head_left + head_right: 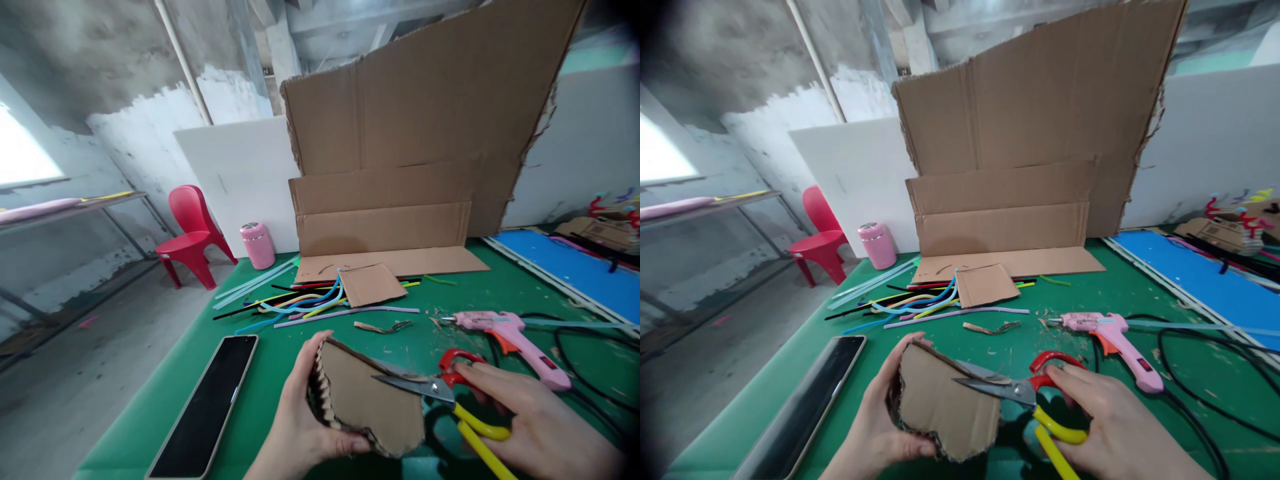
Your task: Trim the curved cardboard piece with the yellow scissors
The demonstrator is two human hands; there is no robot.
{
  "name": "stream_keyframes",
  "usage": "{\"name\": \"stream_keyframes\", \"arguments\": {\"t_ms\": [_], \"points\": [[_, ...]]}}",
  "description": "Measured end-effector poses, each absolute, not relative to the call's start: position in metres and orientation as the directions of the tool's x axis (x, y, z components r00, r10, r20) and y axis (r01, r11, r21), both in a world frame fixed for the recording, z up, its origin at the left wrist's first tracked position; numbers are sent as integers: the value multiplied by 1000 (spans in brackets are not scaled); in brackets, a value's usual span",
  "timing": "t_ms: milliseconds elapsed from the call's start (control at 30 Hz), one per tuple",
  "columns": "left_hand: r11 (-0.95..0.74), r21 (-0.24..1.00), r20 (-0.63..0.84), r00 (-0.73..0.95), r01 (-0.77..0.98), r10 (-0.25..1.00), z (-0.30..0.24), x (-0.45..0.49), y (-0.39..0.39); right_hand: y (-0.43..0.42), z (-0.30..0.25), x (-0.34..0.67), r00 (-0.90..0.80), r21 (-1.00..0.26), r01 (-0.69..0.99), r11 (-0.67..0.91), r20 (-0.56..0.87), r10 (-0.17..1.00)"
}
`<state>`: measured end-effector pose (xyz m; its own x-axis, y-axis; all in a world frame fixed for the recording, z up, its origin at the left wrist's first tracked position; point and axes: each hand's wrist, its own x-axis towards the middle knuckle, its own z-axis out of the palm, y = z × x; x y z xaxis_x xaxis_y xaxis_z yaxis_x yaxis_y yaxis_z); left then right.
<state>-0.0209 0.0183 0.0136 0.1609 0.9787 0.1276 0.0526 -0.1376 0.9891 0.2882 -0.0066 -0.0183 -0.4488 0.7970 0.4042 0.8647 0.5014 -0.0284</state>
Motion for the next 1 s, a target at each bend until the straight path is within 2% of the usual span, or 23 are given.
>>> {"name": "stream_keyframes", "arguments": {"t_ms": [233,733,867,1000], "points": [[-123,992,116,154,35,981,11,-21,18,-8,-23,291,-393,-72,886,458,405,825],[-129,992,125,193,10,973,12,-22,15,-6,-18,290,-418,-133,834,536,482,770],[-158,987,158,121,-7,980,12,-21,13,-4,-25,292,-433,-56,843,535,519,737],[-165,986,159,173,26,972,10,-21,14,-4,-32,293,-441,32,861,507,542,715]]}}
